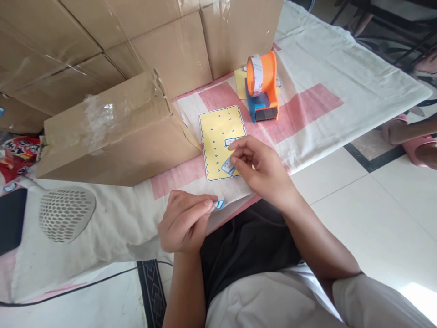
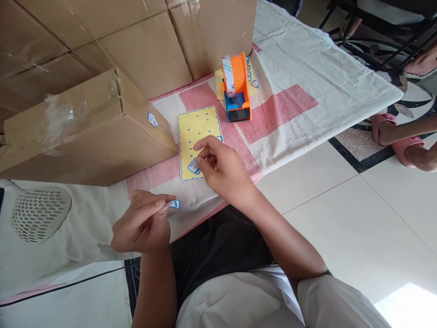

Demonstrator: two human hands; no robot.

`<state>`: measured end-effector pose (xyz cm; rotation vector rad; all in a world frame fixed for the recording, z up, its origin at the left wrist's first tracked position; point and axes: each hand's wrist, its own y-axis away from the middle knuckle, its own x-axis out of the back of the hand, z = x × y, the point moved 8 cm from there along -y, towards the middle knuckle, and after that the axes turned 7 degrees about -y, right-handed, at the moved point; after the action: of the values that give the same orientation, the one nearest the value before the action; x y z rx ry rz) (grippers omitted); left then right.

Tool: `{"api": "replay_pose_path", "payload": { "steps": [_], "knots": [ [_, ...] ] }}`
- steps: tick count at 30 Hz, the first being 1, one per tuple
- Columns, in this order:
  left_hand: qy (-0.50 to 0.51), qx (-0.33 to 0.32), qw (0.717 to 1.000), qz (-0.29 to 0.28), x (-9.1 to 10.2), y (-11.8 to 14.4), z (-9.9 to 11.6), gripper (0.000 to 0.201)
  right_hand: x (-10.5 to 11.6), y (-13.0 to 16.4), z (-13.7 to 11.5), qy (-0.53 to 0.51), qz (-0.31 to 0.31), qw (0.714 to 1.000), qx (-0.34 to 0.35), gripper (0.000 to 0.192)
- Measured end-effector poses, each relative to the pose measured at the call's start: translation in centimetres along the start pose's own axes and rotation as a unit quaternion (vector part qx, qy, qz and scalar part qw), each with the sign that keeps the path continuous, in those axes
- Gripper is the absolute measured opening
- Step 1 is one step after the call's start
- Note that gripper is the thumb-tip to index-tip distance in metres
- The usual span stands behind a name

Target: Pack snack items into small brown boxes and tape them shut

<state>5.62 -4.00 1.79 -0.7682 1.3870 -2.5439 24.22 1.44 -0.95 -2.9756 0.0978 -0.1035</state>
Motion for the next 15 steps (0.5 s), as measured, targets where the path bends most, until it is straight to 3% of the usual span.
{"api": "replay_pose_path", "payload": {
  "steps": [4,8,11,15],
  "knots": [
    [0.012,0.067,0.998,-0.004,-0.2,0.2,-0.8,0.020,-0.4,-4.6,1.1,0.257,0.002,0.962,0.091,0.022],
    [0.019,0.088,0.996,0.021,0.0,0.2,-1.2,0.021,0.2,-6.4,0.8,0.355,0.051,0.920,0.159,0.013],
    [0.014,0.096,0.995,0.038,0.0,0.2,-1.7,0.018,0.7,-4.8,-1.4,0.346,0.055,0.917,0.190,0.009],
    [0.025,0.126,0.990,0.061,0.0,0.7,-2.3,0.018,-2.2,-0.2,-3.8,0.166,-0.135,0.952,0.218,0.016]
  ]
}}
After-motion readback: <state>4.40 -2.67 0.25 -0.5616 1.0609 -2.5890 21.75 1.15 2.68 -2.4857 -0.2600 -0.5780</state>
